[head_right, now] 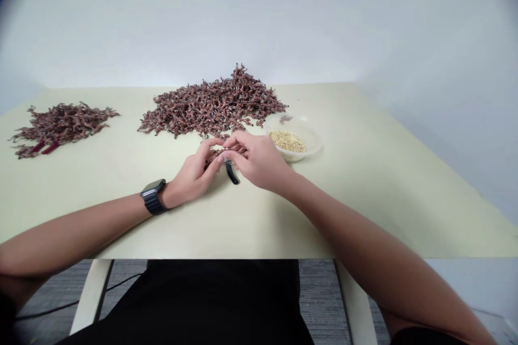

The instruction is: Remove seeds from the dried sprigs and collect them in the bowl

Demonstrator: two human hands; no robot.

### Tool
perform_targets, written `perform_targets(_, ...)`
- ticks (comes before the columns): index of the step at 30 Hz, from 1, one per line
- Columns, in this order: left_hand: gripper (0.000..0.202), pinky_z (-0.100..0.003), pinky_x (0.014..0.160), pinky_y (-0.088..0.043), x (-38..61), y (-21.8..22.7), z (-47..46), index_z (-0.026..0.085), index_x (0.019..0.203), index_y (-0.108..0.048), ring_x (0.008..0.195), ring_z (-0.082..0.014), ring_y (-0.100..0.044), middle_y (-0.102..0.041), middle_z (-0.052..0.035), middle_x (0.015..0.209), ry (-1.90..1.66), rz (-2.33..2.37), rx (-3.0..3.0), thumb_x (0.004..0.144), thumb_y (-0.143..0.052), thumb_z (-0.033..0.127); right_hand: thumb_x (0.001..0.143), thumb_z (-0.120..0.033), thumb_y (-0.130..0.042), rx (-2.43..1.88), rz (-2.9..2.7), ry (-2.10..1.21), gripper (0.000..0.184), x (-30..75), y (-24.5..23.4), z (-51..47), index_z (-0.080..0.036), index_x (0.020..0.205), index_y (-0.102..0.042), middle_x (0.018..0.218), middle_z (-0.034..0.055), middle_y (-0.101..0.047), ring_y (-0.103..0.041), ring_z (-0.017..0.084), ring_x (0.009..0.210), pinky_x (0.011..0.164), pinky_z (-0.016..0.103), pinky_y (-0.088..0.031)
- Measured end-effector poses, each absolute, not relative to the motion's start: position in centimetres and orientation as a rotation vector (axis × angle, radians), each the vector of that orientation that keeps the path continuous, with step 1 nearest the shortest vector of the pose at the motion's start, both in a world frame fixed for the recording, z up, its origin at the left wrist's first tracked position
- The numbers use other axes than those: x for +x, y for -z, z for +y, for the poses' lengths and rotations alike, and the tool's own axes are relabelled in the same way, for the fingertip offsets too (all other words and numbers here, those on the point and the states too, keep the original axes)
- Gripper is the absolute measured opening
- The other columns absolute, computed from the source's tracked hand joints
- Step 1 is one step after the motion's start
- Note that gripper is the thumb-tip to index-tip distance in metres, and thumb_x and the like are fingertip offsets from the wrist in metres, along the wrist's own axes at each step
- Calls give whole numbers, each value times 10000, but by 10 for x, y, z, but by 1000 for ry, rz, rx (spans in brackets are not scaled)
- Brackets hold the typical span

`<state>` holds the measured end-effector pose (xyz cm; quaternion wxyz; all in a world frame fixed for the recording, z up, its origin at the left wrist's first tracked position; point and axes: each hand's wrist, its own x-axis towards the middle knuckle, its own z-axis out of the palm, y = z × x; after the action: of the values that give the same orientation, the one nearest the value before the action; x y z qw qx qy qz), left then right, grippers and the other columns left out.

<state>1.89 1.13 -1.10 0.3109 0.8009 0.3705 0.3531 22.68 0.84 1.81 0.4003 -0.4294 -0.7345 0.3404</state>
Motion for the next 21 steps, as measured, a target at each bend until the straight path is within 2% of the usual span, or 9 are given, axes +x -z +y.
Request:
perform_targets(5,365,-272,647,-405,16,12,13,217,1382,-426,647,-149,-577,-672,-7,839,-892,1044,2296,1081,-423,424,894,-346,-747,-1070,-1846,-850,152,227,-23,6,-222,958,-688,889,46,-760,-719,196,787,707,341,-592)
perform_targets(12,291,-267,658,-398,16,13,14,209,1278,-484,659,-141,-564,-639,7,807,-904,1032,2300,1084,-413,414,901,-383,-741,-1081,-1869,-795,184,224,-25,5,-218,965,-692,898,46,-753,-701,188,786,677,314,-562)
perform_targets(17,254,-274,674,-392,18,15,15,210,1230,-513,648,-138,-529,-580,26,746,-906,1032,2283,1084,-401,385,999,-418,-589,-1277,-1773,-285,239,248,-47,13,-214,976,-711,914,76,-740,-664,203,804,698,329,-505)
perform_targets(21,255,-274,681,-402,19,17,16,214,1210,-544,658,-137,-533,-594,19,761,-896,996,2289,1084,-401,384,955,-328,-601,-1667,-1897,-8,201,294,-52,40,-213,932,-764,841,95,-738,-650,243,782,735,368,-456)
